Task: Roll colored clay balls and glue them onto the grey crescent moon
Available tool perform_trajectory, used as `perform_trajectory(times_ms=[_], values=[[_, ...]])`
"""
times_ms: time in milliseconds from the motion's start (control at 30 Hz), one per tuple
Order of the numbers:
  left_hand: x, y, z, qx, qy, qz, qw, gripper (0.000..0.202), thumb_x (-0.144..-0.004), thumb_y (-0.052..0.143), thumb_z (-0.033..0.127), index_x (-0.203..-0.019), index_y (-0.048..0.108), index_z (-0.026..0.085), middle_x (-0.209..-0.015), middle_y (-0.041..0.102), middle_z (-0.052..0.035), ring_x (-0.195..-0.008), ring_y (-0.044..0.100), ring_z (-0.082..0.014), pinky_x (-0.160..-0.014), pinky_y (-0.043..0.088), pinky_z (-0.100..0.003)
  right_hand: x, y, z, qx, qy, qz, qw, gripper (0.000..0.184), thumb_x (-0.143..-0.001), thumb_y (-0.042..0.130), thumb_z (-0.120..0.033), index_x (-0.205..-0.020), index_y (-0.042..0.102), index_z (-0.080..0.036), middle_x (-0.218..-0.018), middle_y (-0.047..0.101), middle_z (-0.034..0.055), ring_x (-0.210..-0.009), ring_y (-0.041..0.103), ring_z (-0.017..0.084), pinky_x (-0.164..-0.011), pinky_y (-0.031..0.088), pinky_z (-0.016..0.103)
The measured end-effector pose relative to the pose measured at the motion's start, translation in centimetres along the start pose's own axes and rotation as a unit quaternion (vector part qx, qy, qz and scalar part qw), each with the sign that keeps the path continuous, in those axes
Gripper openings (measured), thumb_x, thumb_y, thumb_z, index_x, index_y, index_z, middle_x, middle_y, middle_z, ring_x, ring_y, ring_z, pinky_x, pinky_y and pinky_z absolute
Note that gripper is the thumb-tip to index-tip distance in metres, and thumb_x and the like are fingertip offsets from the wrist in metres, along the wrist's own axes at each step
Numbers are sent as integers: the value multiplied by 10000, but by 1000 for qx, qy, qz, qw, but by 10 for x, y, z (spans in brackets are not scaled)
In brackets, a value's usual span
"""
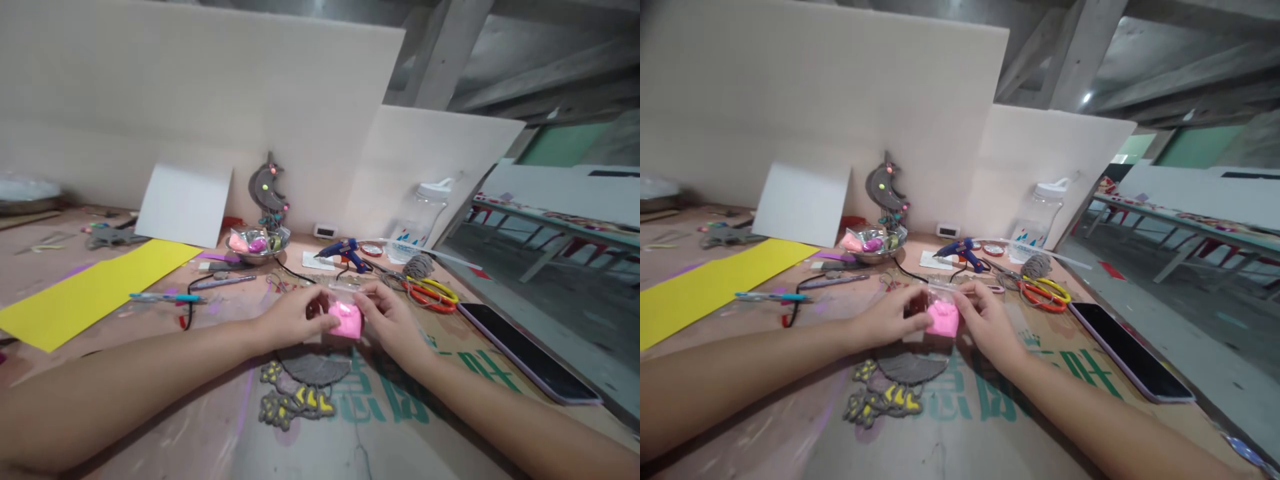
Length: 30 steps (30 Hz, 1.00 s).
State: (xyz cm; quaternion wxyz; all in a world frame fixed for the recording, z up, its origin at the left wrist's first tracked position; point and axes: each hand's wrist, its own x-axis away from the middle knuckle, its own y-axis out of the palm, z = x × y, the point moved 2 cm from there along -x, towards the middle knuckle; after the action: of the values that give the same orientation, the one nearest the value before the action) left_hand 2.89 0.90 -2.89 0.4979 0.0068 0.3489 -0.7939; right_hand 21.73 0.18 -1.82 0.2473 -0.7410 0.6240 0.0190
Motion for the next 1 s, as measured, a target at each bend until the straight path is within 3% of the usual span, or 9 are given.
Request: perform_trajectory(times_ms=[133, 233, 400, 500, 600, 667, 733, 833, 1000], values=[[0, -2, 8, -66, -5, 3, 998, 149, -799, 573, 311, -827, 584, 165, -700, 584, 19, -615, 507, -117, -544, 359, -224, 1, 2, -3, -28, 0, -24, 999, 286, -853, 552, -497, -903, 504, -219, -686, 560, -12, -582, 541, 138, -524, 440, 251], [-12, -23, 9, -77, -30, 59, 995, 195, -830, 528, 349, -842, 590, 164, -712, 594, 11, -645, 533, -130, -558, 378, -229, 1, 3, -1, -44, 9, -37, 998, 289, -879, 519, -491, -965, 505, -215, -722, 608, 8, -638, 585, 150, -584, 471, 266], [-45, -93, -13, -179, -108, 154, 966, 326, -849, 494, 435, -964, 620, 157, -901, 676, -43, -802, 609, -173, -653, 435, -246, 0, 6, 7, -24, 44, -55, 997, 322, -882, 502, -508, -956, 515, -195, -686, 593, 9, -611, 568, 142, -548, 438, 253], [-54, -136, -34, -245, -172, 166, 940, 389, -856, 473, 476, -983, 657, 158, -901, 704, -67, -811, 637, -199, -660, 449, -255, 2, 7, 5, 13, 34, -76, 996, 320, -894, 472, -505, -947, 517, -192, -701, 582, 12, -619, 570, 143, -526, 424, 245], [-49, -170, -48, -294, -202, 179, 917, 267, -836, 503, 340, -893, 692, 161, -927, 708, -94, -923, 635, -242, -743, 447, -275, 5, 7, 1, 47, 18, -89, 995, 296, -911, 443, -472, -967, 514, -190, -707, 572, 10, -625, 573, 141, -540, 435, 243], [-41, -186, -55, -328, -225, 199, 896, 223, -728, 597, 216, -924, 689, 162, -972, 701, -114, -1038, 603, -279, -818, 433, -289, 6, 8, 1, 67, 8, -102, 993, 280, -921, 423, -443, -981, 516, -186, -696, 565, 5, -617, 568, 138, -559, 449, 247], [-34, -194, -63, -342, -255, 197, 883, 256, -638, 634, 138, -888, 690, 155, -895, 711, -118, -1030, 611, -298, -819, 440, -296, 6, 8, 1, 90, -4, -112, 990, 265, -928, 408, -415, -984, 523, -182, -685, 562, 2, -604, 556, 135, -572, 452, 250], [-31, -191, -72, -330, -267, 167, 890, 306, -645, 599, 88, -933, 680, 153, -898, 722, -98, -943, 652, -257, -779, 468, -276, 7, 9, 1, 126, -25, -120, 985, 251, -932, 399, -386, -984, 529, -178, -672, 559, -1, -594, 538, 134, -584, 449, 254], [-42, -172, -77, -277, -218, 115, 929, 548, -811, 481, 91, -1352, 419, 159, -1086, 701, -55, -944, 661, -134, -758, 495, -195, 7, 10, -1, 143, -36, -126, 981, 259, -937, 375, -377, -1003, 520, -173, -661, 555, -2, -590, 534, 141, -591, 453, 262]])
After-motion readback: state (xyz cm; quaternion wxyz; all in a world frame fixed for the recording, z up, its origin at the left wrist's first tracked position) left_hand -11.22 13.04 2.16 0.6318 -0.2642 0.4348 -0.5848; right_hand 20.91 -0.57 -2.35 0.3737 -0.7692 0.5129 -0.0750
